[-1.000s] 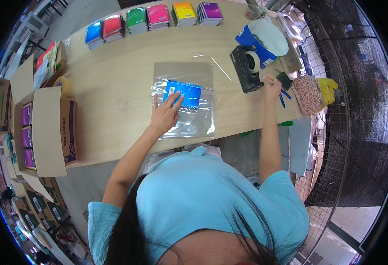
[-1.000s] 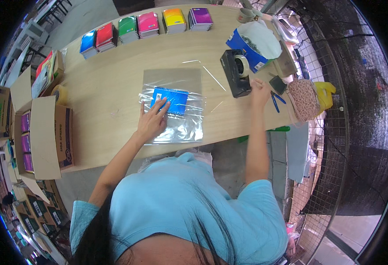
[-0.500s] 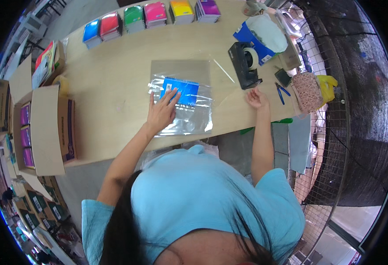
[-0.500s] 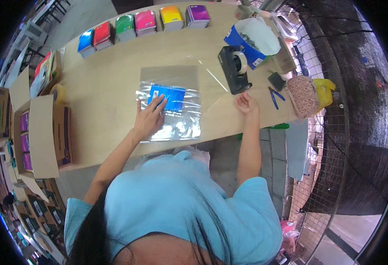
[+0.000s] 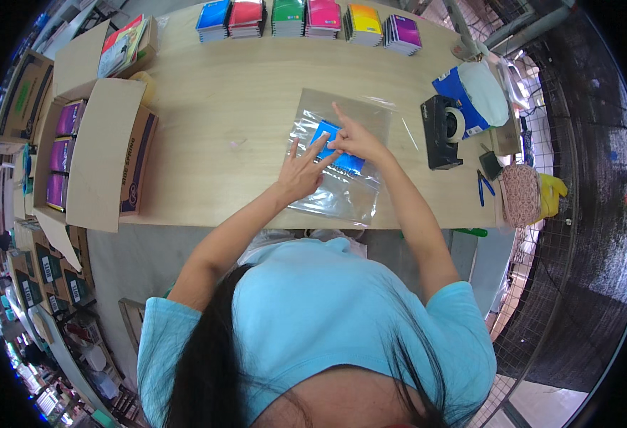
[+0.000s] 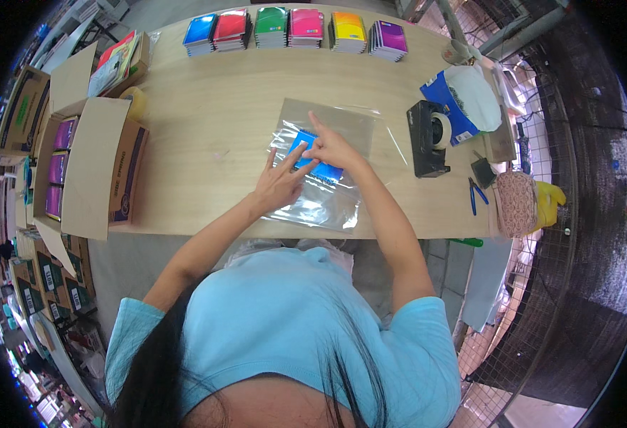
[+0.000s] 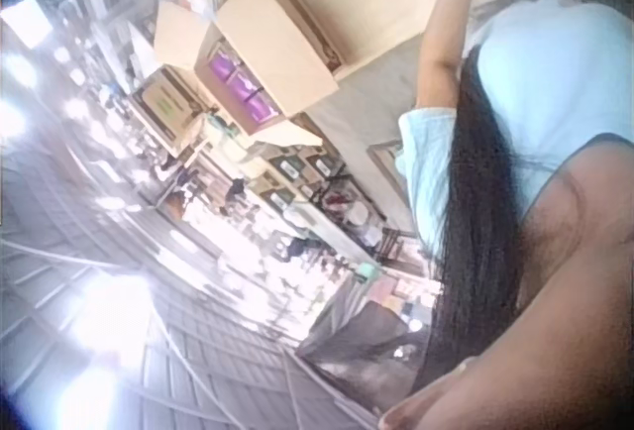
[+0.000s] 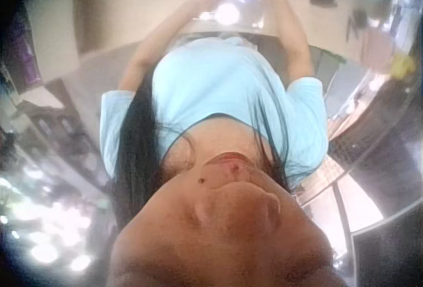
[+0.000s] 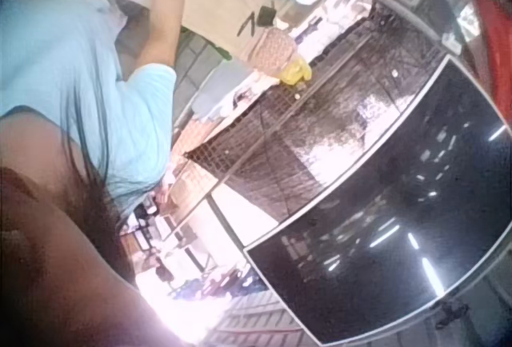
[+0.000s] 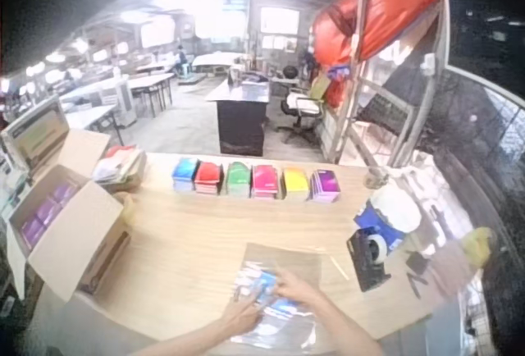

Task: The person picks up a notebook, places it inside a plastic sleeve, and uses tape to seal the sleeve. The person then picks up several more notebooks of different colors and places them together in another plastic sleeve, sealing it with tape.

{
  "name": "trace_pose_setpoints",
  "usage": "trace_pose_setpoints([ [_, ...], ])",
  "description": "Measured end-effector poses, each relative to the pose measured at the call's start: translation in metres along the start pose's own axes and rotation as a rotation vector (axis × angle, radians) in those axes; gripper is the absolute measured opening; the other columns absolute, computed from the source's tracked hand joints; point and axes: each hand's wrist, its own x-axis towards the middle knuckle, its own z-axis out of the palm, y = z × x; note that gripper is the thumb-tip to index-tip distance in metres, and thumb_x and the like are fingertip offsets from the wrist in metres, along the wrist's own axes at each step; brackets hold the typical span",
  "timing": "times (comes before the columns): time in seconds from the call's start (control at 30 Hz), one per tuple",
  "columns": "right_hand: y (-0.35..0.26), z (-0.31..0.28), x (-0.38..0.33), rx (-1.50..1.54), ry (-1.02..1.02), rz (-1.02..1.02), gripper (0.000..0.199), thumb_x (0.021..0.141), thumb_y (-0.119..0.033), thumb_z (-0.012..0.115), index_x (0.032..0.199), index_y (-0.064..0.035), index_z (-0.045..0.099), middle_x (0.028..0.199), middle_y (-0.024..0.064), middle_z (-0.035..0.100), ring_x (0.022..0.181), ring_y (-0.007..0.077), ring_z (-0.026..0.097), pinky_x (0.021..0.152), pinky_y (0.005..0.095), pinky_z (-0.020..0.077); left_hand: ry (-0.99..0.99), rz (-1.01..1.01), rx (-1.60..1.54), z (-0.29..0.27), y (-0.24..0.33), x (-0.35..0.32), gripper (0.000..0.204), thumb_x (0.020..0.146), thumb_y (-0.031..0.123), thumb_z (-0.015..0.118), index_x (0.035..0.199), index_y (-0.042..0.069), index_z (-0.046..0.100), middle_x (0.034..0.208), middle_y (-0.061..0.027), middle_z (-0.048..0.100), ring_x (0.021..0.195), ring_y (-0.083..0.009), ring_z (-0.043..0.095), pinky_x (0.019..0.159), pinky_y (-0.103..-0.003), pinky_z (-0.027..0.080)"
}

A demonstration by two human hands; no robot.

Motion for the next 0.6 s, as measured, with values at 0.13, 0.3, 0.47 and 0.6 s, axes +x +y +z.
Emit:
trace_pose_setpoints([
  [0.13, 0.015, 0.009, 0.033, -0.684, 0.14, -0.011, 0.1, 0.071, -0.023, 0.085, 0.15, 0.0, 0.028, 0.09, 0.0199, 0.069, 0.082, 0.0304, 0.07, 0.066, 0.0405, 0.0545, -0.001, 0.018, -0.013, -0.001, -0.002, 0.002, 0.08, 0.076, 0.012, 0.069, 0.148, 0.028, 0.039, 0.16, -0.0156, 0.021, 0.139, -0.0258, 0.04, 0.112, -0.065, 0.024],
  [0.3, -0.016, 0.007, 0.022, -0.955, 0.074, 0.244, 0.105, 0.06, -0.065, 0.081, 0.134, 0.002, 0.048, 0.106, 0.0258, 0.066, 0.103, 0.0362, 0.065, 0.086, 0.0459, 0.0526, 0.007, 0.015, -0.031, 0.0, -0.001, -0.014, 0.083, 0.075, 0.01, 0.07, 0.149, 0.028, 0.037, 0.159, -0.0172, 0.022, 0.138, -0.0292, 0.04, 0.111, -0.065, 0.024],
  [0.47, 0.011, 0.011, 0.007, -1.012, 0.249, 0.119, 0.103, 0.061, -0.07, 0.077, 0.13, 0.0009, 0.05, 0.125, 0.0265, 0.056, 0.121, 0.0338, 0.054, 0.097, 0.0478, 0.0455, 0.303, -0.428, -1.004, 0.041, 0.037, -0.032, 0.066, 0.076, 0.009, 0.07, 0.136, 0.011, 0.043, 0.133, -0.0132, 0.046, 0.129, -0.034, 0.044, 0.108, -0.053, 0.033],
  [0.6, 0.05, 0.001, 0.006, -0.678, 0.318, -0.214, 0.097, 0.057, -0.065, 0.082, 0.122, 0.0002, 0.053, 0.12, 0.0228, 0.057, 0.115, 0.0358, 0.055, 0.097, 0.0472, 0.0449, 0.121, -0.879, -2.388, 0.066, 0.032, 0.012, 0.042, 0.079, 0.001, 0.066, 0.118, 0.006, 0.051, 0.103, -0.0069, 0.059, 0.114, -0.0303, 0.056, 0.101, -0.04, 0.044],
])
